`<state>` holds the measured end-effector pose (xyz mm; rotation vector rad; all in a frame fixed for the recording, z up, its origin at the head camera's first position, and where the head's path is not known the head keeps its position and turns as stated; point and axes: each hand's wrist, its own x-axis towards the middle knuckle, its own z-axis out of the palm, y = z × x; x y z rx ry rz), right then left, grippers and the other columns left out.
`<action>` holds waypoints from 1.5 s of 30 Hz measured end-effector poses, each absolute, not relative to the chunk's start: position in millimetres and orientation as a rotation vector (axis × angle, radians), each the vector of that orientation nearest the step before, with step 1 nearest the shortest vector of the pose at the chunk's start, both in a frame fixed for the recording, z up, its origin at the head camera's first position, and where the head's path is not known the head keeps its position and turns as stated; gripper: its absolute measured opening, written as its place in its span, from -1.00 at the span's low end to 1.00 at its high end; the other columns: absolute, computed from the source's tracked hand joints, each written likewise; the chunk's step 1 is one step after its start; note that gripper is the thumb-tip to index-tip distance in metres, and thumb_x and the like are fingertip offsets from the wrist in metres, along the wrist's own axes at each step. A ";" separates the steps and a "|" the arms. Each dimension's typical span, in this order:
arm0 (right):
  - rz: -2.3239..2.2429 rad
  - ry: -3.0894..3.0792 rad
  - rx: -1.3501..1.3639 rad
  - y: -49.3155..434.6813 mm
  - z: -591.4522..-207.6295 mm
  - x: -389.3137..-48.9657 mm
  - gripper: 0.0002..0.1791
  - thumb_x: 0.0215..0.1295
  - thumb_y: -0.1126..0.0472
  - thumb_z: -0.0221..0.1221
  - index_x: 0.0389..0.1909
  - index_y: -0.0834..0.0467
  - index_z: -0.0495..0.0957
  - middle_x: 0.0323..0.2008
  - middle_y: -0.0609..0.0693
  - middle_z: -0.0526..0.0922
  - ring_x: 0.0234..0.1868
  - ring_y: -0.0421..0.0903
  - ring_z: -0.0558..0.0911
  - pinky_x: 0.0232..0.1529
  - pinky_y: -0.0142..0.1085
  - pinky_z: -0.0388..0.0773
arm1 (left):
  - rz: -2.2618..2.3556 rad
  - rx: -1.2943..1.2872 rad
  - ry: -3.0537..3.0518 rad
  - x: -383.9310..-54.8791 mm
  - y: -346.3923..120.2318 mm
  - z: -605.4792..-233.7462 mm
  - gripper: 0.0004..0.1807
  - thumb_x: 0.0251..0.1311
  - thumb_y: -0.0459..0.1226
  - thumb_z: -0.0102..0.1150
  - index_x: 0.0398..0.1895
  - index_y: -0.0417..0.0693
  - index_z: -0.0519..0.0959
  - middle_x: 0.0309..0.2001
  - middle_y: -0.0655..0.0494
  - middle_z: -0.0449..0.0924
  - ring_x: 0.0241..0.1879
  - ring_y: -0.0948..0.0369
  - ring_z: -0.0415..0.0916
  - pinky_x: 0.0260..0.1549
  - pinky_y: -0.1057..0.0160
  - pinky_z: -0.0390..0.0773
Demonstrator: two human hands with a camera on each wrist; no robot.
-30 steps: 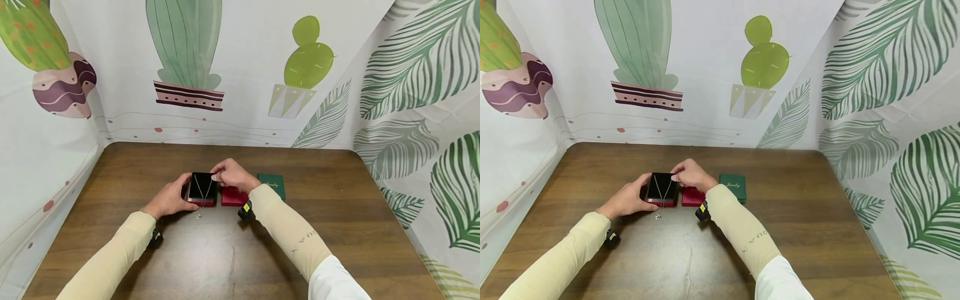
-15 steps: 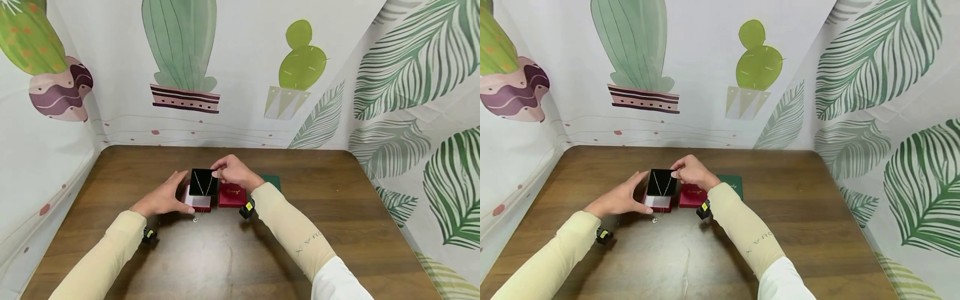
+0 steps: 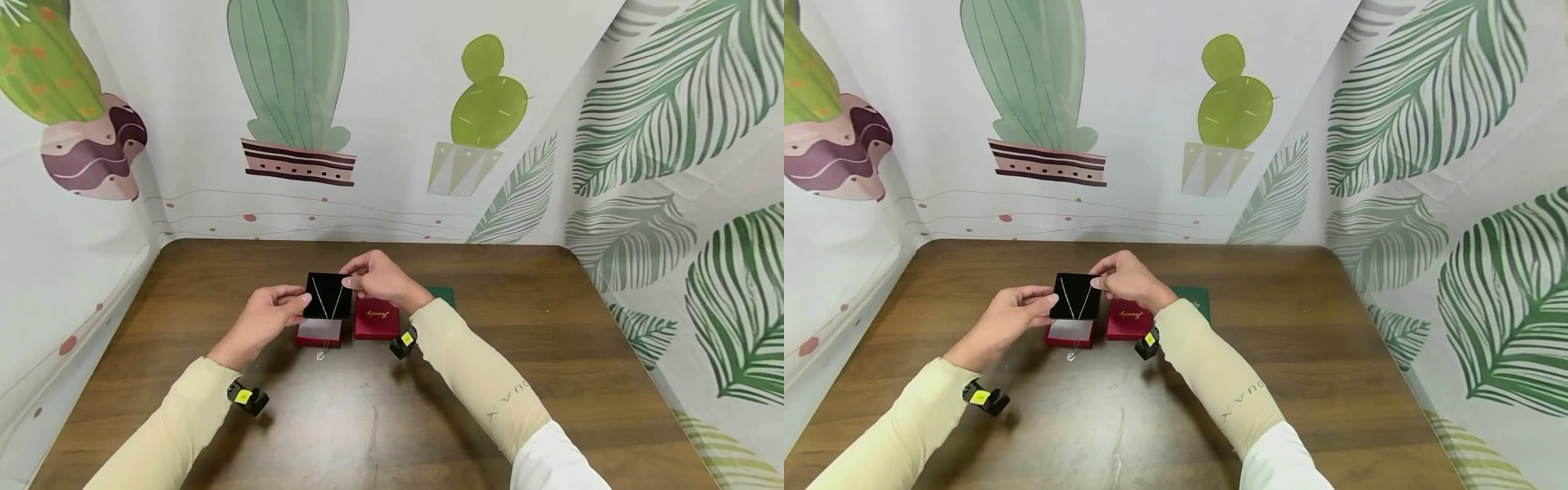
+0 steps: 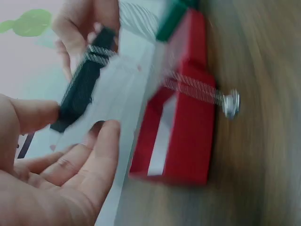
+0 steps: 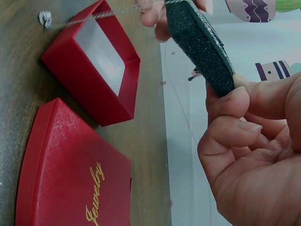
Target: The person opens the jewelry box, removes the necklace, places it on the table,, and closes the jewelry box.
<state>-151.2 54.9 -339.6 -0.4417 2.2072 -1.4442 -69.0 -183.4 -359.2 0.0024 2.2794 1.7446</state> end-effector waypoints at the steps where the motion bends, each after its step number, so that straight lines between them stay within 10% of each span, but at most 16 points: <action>1: -1.444 2.210 -0.448 54.3 -339.3 -150.8 -0.75 0.42 0.33 0.27 0.05 0.32 0.69 -0.47 0.05 0.63 -0.53 -0.13 0.51 -0.29 -0.14 0.67 | 1.792 -0.008 2.214 -68.8 -181.7 -359.3 -0.37 0.55 -0.20 0.10 0.46 -0.50 0.28 0.37 -0.45 0.45 0.00 0.18 0.73 0.11 0.11 0.71; 10: -1.602 2.143 -0.427 49.6 -343.4 -140.5 -0.70 0.57 0.15 0.14 0.06 0.31 0.62 -0.42 0.00 0.60 -0.43 -0.14 0.60 -0.31 -0.30 0.61 | 2.051 -0.102 1.983 -68.2 -177.8 -355.1 -0.47 0.50 -0.38 0.10 0.37 -0.61 0.31 0.00 -0.10 0.71 -0.20 0.28 0.77 -0.05 0.22 0.76; 25: -1.742 1.679 -0.617 48.1 -366.9 -102.8 -0.08 0.69 -0.26 -0.50 0.35 0.50 0.37 0.29 0.47 0.54 0.36 0.35 0.55 0.45 0.04 0.47 | 2.165 -0.122 1.946 -70.8 -177.4 -322.2 -0.37 0.48 -0.37 0.13 0.46 -0.58 0.20 -0.10 0.14 0.68 -0.22 0.34 0.77 -0.06 0.27 0.75; 37: -1.721 1.671 -0.643 52.1 -377.4 -76.5 -0.36 0.71 -0.03 -0.22 0.25 0.50 0.43 0.02 0.38 0.73 0.11 0.07 0.74 0.32 -0.18 0.59 | 2.212 -0.188 1.933 -75.2 -177.6 -312.6 -0.37 0.47 -0.38 0.15 0.47 -0.52 0.21 -0.14 0.21 0.66 -0.25 0.34 0.76 -0.06 0.29 0.75; 45: -1.674 1.734 -0.565 52.6 -370.0 -54.6 -0.70 0.55 0.37 0.04 0.15 0.49 0.49 -0.09 0.44 0.70 -0.30 -0.14 0.72 -0.16 -0.37 0.70 | 2.269 -0.206 1.917 -78.8 -180.3 -315.5 -0.40 0.47 -0.42 0.13 0.44 -0.57 0.22 -0.23 0.29 0.69 -0.28 0.36 0.74 -0.10 0.30 0.76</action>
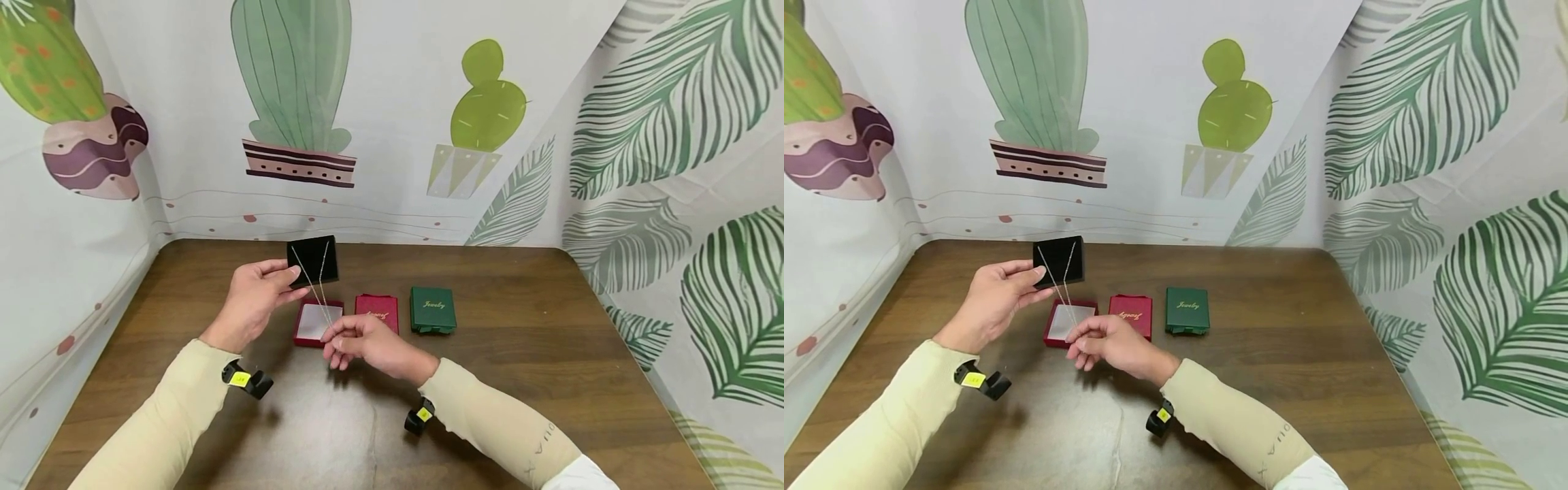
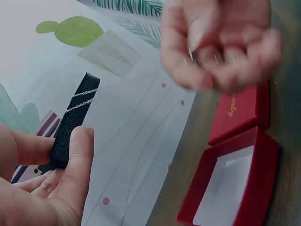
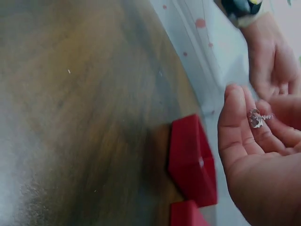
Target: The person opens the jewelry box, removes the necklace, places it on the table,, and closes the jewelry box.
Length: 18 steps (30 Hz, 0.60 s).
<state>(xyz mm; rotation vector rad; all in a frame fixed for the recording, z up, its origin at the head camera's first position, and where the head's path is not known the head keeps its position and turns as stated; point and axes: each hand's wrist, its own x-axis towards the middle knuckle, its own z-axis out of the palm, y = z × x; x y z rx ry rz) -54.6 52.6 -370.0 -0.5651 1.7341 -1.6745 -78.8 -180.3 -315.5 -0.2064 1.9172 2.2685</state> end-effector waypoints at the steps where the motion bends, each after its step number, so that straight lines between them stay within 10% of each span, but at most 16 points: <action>1: -1.673 1.742 -0.568 53.4 -367.5 -51.4 -0.69 0.54 0.40 0.05 0.18 0.48 0.46 -0.11 0.44 0.70 -0.33 -0.14 0.70 -0.21 -0.39 0.68 | 2.267 -0.216 1.919 -79.3 -180.8 -316.5 -0.39 0.46 -0.42 0.13 0.45 -0.57 0.21 -0.23 0.28 0.69 -0.28 0.36 0.74 -0.10 0.30 0.76; 6: -1.723 1.772 -0.622 57.6 -349.2 -37.3 -0.56 0.54 0.43 0.02 0.37 0.27 0.28 -0.17 0.50 0.67 -0.43 -0.12 0.68 -0.31 -0.37 0.66 | 2.222 -0.262 1.962 -81.8 -183.6 -322.2 -0.38 0.47 -0.41 0.14 0.47 -0.53 0.21 -0.16 0.21 0.64 -0.27 0.36 0.73 -0.10 0.30 0.75; 18: -1.831 1.820 -0.920 71.2 -299.0 -46.1 -0.75 0.37 0.54 0.20 0.03 0.49 0.54 -0.10 0.57 0.66 -0.21 0.02 0.81 -0.12 -0.13 0.80 | 2.129 -0.275 2.032 -83.5 -182.6 -339.3 -0.41 0.47 -0.36 0.17 0.42 -0.52 0.27 -0.05 0.05 0.67 -0.25 0.36 0.73 -0.07 0.25 0.75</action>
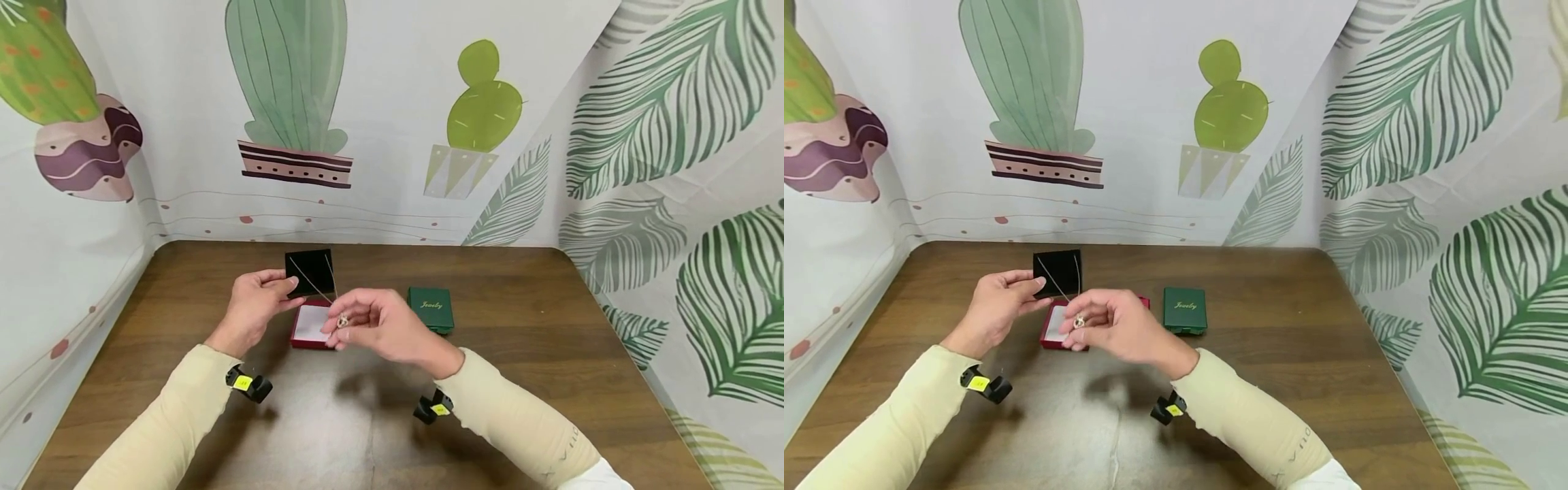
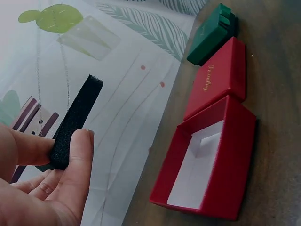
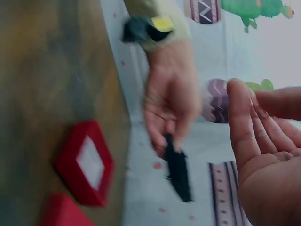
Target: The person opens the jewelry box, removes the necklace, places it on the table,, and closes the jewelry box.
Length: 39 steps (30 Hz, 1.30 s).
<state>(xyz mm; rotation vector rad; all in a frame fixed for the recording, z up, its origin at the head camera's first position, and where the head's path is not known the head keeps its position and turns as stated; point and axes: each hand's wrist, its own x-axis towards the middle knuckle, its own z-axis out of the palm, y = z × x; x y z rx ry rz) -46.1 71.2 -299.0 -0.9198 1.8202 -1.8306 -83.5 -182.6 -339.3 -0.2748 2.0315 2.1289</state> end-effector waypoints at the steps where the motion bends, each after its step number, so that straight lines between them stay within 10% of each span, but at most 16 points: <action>1: -1.832 1.833 -0.937 71.4 -293.9 -49.1 -0.73 0.36 0.56 0.19 0.05 0.50 0.54 -0.07 0.58 0.65 -0.17 0.12 0.81 -0.08 -0.08 0.79 | 2.122 -0.270 2.037 -83.0 -182.3 -340.5 -0.42 0.47 -0.36 0.17 0.42 -0.52 0.27 -0.04 0.03 0.67 -0.24 0.36 0.73 -0.06 0.24 0.75; 9: -1.910 1.892 -0.950 71.2 -251.5 -77.6 -0.69 0.39 0.60 0.11 0.12 0.57 0.50 0.03 0.60 0.63 0.00 0.54 0.67 0.02 0.08 0.74 | 2.113 -0.190 2.046 -76.1 -177.0 -352.2 -0.50 0.45 -0.39 0.17 0.31 -0.57 0.36 -0.02 -0.08 0.70 -0.22 0.31 0.76 -0.11 0.22 0.77; 23: -1.837 2.292 -0.865 63.1 -228.4 -113.1 -0.77 0.40 0.50 0.21 0.04 0.44 0.61 -0.05 0.40 0.76 -0.13 0.11 0.83 -0.04 -0.14 0.78 | 2.009 -0.117 2.120 -53.7 -162.4 -358.8 -0.47 0.45 -0.41 0.16 0.36 -0.60 0.34 0.18 -0.48 0.56 -0.26 0.33 0.73 -0.17 0.23 0.78; 39: -1.922 2.393 -0.796 65.6 -232.0 -128.6 -0.80 0.50 0.42 0.14 -0.01 0.46 0.62 -0.13 0.40 0.77 -0.13 0.33 0.78 -0.10 -0.20 0.79 | 1.992 0.050 2.088 -33.0 -147.2 -364.3 -0.77 0.37 -0.51 0.17 0.00 -0.57 0.51 -0.31 0.07 0.69 -0.32 0.33 0.65 -0.16 0.06 0.80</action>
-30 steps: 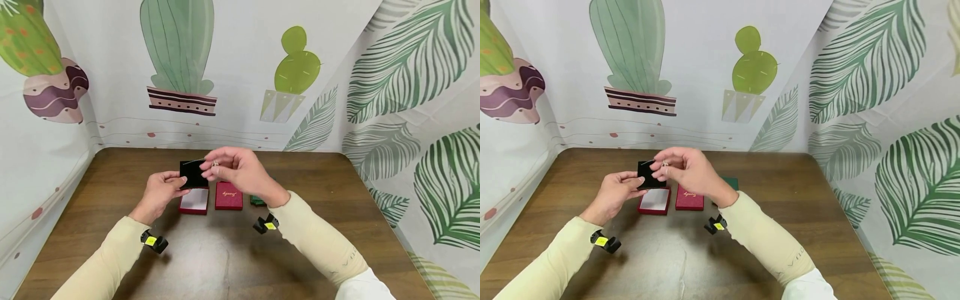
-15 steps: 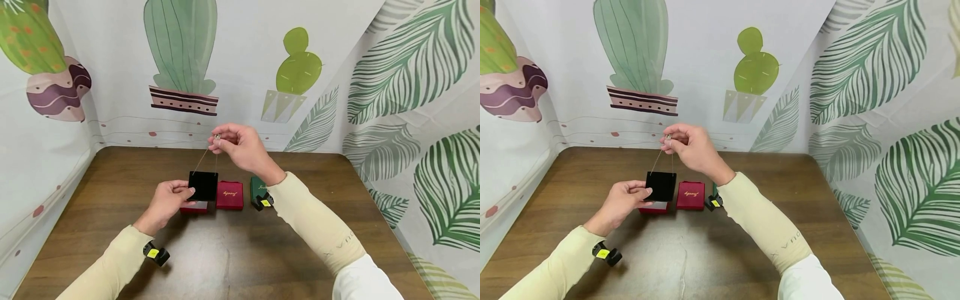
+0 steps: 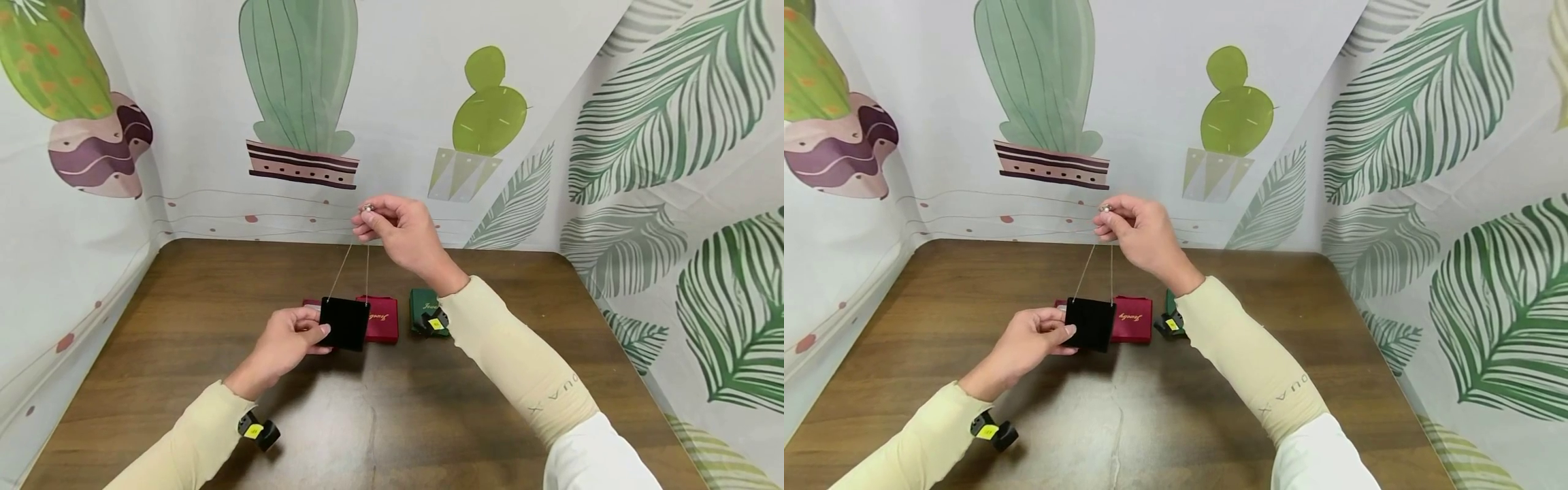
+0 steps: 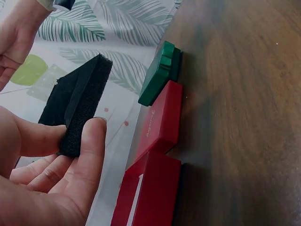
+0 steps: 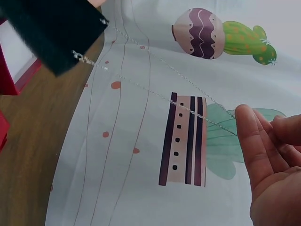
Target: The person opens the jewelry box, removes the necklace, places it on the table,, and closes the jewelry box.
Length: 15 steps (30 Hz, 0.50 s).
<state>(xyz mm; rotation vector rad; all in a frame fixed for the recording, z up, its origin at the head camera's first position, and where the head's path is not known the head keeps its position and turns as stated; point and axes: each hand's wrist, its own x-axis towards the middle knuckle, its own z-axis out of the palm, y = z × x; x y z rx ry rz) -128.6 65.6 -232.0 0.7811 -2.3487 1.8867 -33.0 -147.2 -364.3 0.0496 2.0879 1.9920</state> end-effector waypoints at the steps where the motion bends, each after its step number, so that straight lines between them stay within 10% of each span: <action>1: 1.885 -2.348 0.776 65.7 -231.9 -128.8 -0.80 0.50 0.42 0.14 -0.01 0.46 0.62 -0.13 0.40 0.77 -0.13 0.32 0.78 -0.11 -0.20 0.79 | 1.988 0.056 2.088 -32.0 -146.5 -364.3 -0.78 0.38 -0.51 0.17 -0.02 -0.56 0.51 -0.34 0.09 0.68 -0.32 0.33 0.65 -0.15 0.04 0.80; 15: 1.884 -2.252 0.733 72.5 -228.7 -134.1 -0.82 0.48 0.42 0.17 -0.05 0.48 0.62 -0.10 0.43 0.75 -0.19 0.07 0.81 -0.06 -0.21 0.78 | 1.789 0.262 2.245 -18.6 -140.4 -369.4 -0.95 0.36 -0.53 0.17 -0.27 -0.43 0.52 -0.32 -0.11 0.63 -0.39 0.22 0.68 -0.30 0.16 0.80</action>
